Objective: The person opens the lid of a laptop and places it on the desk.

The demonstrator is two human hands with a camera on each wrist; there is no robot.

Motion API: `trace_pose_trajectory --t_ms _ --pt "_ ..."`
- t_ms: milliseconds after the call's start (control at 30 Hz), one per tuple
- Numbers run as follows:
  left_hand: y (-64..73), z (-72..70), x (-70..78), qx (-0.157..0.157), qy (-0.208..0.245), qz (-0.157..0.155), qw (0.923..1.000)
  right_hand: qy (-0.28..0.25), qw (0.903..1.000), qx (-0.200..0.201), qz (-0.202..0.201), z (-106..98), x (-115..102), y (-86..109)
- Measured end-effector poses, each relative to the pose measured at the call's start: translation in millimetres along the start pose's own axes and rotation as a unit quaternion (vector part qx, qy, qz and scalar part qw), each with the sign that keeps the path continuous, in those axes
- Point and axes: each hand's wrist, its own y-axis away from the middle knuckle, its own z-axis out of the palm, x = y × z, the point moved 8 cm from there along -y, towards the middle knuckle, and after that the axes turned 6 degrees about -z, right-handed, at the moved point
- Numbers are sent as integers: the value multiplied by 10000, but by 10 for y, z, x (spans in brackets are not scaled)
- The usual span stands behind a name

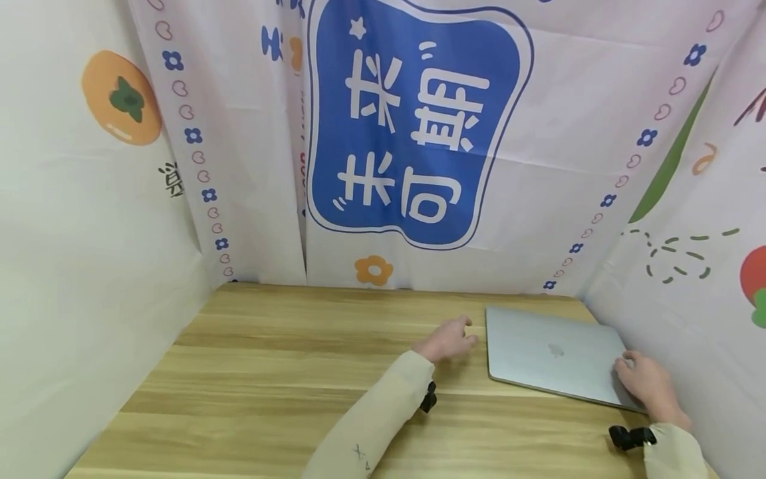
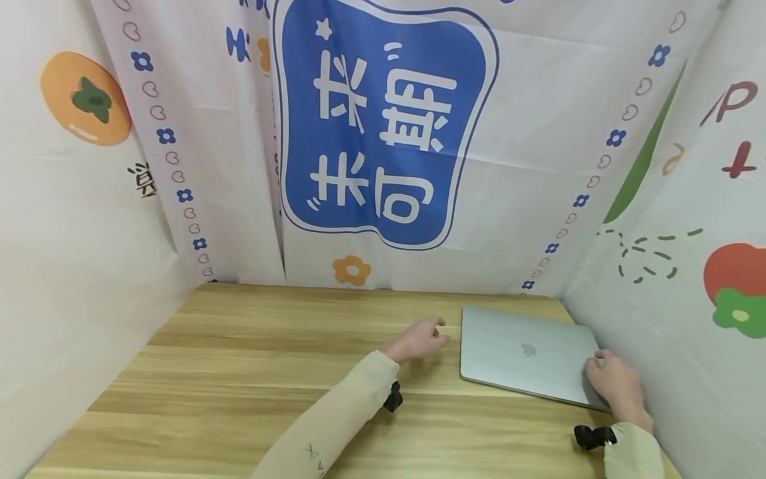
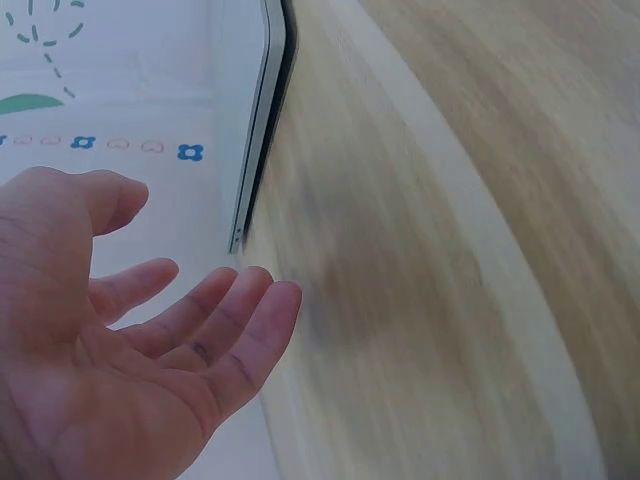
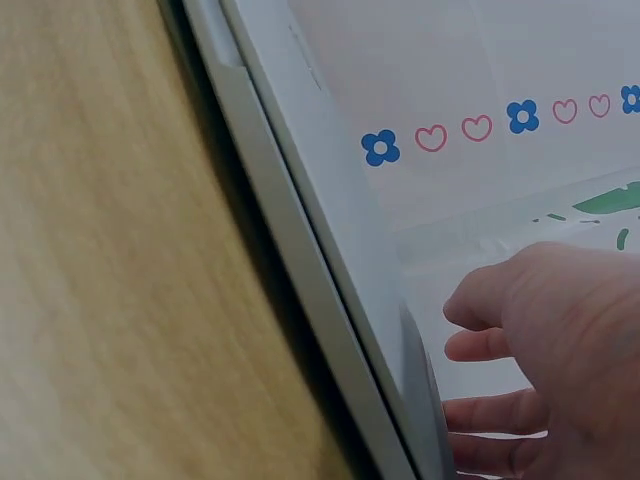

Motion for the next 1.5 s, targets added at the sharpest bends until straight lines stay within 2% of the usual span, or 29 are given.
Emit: trace_pose_trajectory --t_ms 133,367,600,700,900,1100,1267,1500 --pt "-29 33 -14 -62 59 -109 9999 -192 9997 123 112 -12 -2 -15" --pt "-107 122 -35 -97 91 -396 9991 -532 9983 230 53 -19 38 -22" --pt "-204 212 31 183 -410 -781 9959 -631 9979 164 6 -47 41 2" --pt "-260 262 75 229 -338 -936 9948 -654 9977 128 98 -51 67 1" --pt "-260 342 78 466 -145 -1286 9905 -434 9989 149 131 6 91 8" --pt "-254 400 144 550 -146 -1254 9905 -282 9990 -14 347 44 102 5" --pt "-228 392 162 649 -265 -1360 9882 -209 9982 -232 517 77 115 -9" --pt "-212 381 172 685 84 -1466 9868 -214 9974 -414 547 75 122 20"
